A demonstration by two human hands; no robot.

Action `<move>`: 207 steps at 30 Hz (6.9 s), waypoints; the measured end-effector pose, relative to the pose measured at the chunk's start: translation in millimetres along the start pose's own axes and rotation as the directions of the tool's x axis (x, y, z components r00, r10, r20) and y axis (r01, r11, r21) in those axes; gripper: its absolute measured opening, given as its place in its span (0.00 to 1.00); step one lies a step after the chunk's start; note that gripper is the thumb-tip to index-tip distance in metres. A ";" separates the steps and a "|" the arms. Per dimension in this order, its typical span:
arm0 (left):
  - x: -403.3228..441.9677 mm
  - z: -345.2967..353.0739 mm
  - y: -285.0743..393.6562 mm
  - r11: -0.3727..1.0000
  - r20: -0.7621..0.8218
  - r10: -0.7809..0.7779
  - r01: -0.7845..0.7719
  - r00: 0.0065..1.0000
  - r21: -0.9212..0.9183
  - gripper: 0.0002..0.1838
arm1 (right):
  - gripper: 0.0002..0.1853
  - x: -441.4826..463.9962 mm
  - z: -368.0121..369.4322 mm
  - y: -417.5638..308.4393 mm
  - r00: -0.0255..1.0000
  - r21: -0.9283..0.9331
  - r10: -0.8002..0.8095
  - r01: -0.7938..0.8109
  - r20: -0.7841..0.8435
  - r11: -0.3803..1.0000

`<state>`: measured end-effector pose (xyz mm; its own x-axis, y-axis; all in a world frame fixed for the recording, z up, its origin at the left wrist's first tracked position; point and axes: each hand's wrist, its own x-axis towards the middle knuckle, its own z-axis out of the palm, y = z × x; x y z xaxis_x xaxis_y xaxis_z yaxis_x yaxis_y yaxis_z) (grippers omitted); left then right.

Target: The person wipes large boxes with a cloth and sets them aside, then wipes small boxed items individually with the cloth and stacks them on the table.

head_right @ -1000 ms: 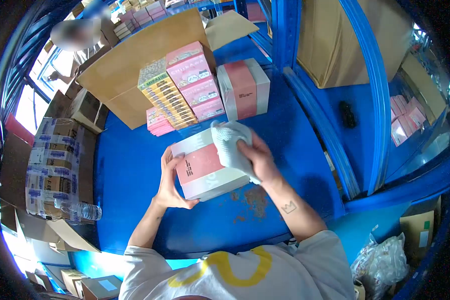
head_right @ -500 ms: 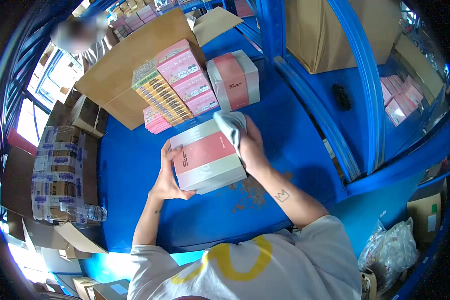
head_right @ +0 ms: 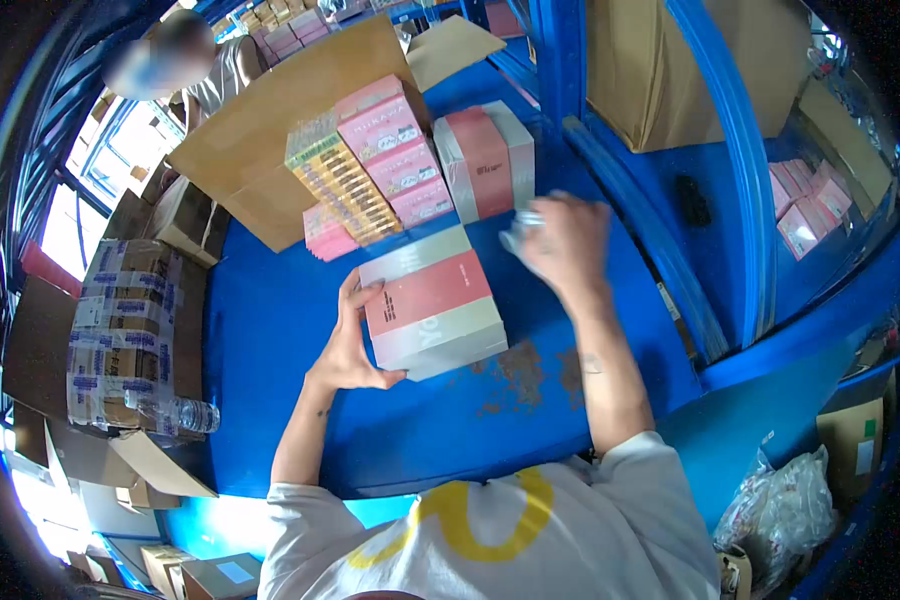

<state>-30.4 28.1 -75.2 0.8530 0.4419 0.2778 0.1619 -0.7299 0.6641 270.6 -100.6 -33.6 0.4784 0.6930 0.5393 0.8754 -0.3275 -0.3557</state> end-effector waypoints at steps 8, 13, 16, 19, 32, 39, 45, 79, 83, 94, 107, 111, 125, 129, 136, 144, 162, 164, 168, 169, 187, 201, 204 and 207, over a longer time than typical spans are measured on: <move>9.4 -13.5 -2.8 0.988 0.011 0.043 -0.040 0.999 -0.149 0.59 | 0.16 -28.9 -13.6 101.6 0.949 0.266 0.109 -0.191 0.295 0.945; 11.6 -42.8 -14.7 0.950 0.191 0.048 0.015 0.980 -0.312 0.48 | 0.18 -25.2 -15.6 46.9 0.766 0.718 -0.410 -0.095 0.495 0.689; -6.6 -40.4 -24.0 0.822 -0.053 -0.368 0.298 0.928 -0.486 0.37 | 0.25 -34.0 -6.0 14.7 0.821 0.703 -0.126 -0.386 0.557 0.598; -15.2 -31.4 -0.1 0.662 -0.073 -0.647 0.512 0.759 -0.547 0.33 | 0.28 -29.1 2.6 -8.5 0.791 0.670 -0.018 -0.506 0.612 0.544; -52.6 33.6 13.1 0.825 -0.107 -0.224 0.130 0.969 -0.549 0.65 | 0.39 -57.9 28.2 -22.4 0.642 0.894 -0.628 -0.382 0.440 0.236; -45.2 25.0 18.2 0.988 -0.385 0.140 -0.152 0.912 0.000 0.71 | 0.49 -86.7 39.0 -44.0 0.687 0.949 -0.669 -0.301 0.284 0.094; -42.8 24.0 -1.1 0.960 -0.406 0.275 -0.223 0.872 0.172 0.71 | 0.51 -81.1 47.9 -51.6 0.706 0.918 -0.641 -0.397 0.301 -0.007; -67.6 -109.6 -138.6 0.839 -0.645 -0.539 0.286 0.541 -0.462 0.40 | 0.12 -77.4 136.3 -151.6 0.463 0.923 -0.859 0.187 0.219 0.336; -49.7 -116.9 -172.1 0.835 -0.541 -0.536 0.310 0.648 -0.455 0.42 | 0.12 -73.8 135.8 -152.3 0.461 0.924 -0.861 0.190 0.215 0.333; -29.8 -114.0 -172.7 0.849 -0.572 -0.519 0.306 0.634 -0.431 0.42 | 0.12 -74.5 140.6 -154.3 0.449 0.916 -0.864 0.204 0.227 0.346; -23.4 -113.8 -164.2 0.821 -0.576 -0.571 0.396 0.585 -0.412 0.41 | 0.14 -49.0 172.0 -159.2 0.668 0.786 -0.723 0.347 0.176 0.512; -25.7 -108.6 -167.9 0.869 -0.631 -0.494 0.329 0.598 -0.369 0.41 | 0.14 -49.8 167.0 -154.0 0.652 0.779 -0.737 0.362 0.180 0.511; -28.5 -106.2 -184.3 0.863 -0.631 -0.505 0.353 0.589 -0.362 0.42 | 0.16 -44.2 161.8 -160.5 0.620 0.615 -0.780 0.583 0.085 0.531; -28.7 -107.4 -183.6 0.872 -0.640 -0.490 0.350 0.592 -0.343 0.42 | 0.19 -42.5 168.9 -167.2 0.630 0.526 -0.775 0.645 0.045 0.555; -23.1 -107.0 -162.3 0.846 -0.646 -0.527 0.412 0.553 -0.338 0.39 | 0.20 -33.4 197.9 -168.1 0.685 0.551 -0.727 0.592 0.040 0.588; -26.5 -105.4 -171.4 0.851 -0.639 -0.522 0.390 0.565 -0.350 0.40 | 0.18 -21.2 201.7 -168.3 0.792 0.583 -0.610 0.487 0.020 0.651; -26.1 -107.6 -176.0 0.858 -0.646 -0.510 0.386 0.567 -0.339 0.43 | 0.16 -10.7 218.3 -167.0 0.880 0.564 -0.471 0.360 0.060 0.744; -26.7 -106.8 -176.8 0.858 -0.647 -0.510 0.388 0.567 -0.336 0.43 | 0.16 -11.2 218.0 -166.7 0.880 0.567 -0.471 0.359 0.059 0.742; -26.5 -108.1 -178.5 0.860 -0.649 -0.505 0.394 0.569 -0.324 0.44 | 0.16 -10.4 218.3 -166.4 0.883 0.577 -0.467 0.356 0.051 0.736; -26.8 -108.1 -178.8 0.860 -0.647 -0.506 0.393 0.571 -0.326 0.44 | 0.16 -10.6 218.3 -166.2 0.884 0.585 -0.464 0.348 0.055 0.733; -26.0 -106.6 -174.8 0.856 -0.648 -0.513 0.388 0.563 -0.341 0.41 | 0.14 -10.8 221.4 -163.4 0.882 0.630 -0.458 0.293 0.113 0.719; -26.1 -106.8 -170.4 0.856 -0.635 -0.517 0.356 0.575 -0.375 0.36 | 0.18 -11.7 215.2 -163.9 0.883 0.658 -0.454 0.275 0.114 0.701; -25.5 -107.1 -171.2 0.854 -0.628 -0.520 0.359 0.579 -0.377 0.37 | 0.18 -9.9 212.8 -163.3 0.882 0.671 -0.455 0.263 0.124 0.693; -26.3 -108.0 -169.3 0.842 -0.607 -0.539 0.400 0.584 -0.363 0.39 | 0.19 -8.8 208.2 -164.0 0.869 0.728 -0.449 0.168 0.209 0.664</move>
<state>-133.9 196.4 -120.0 0.1097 0.9681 0.2252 0.2968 -0.2482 0.9221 108.3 80.7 -139.0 0.0078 0.8835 0.4683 0.6110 0.3665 -0.7016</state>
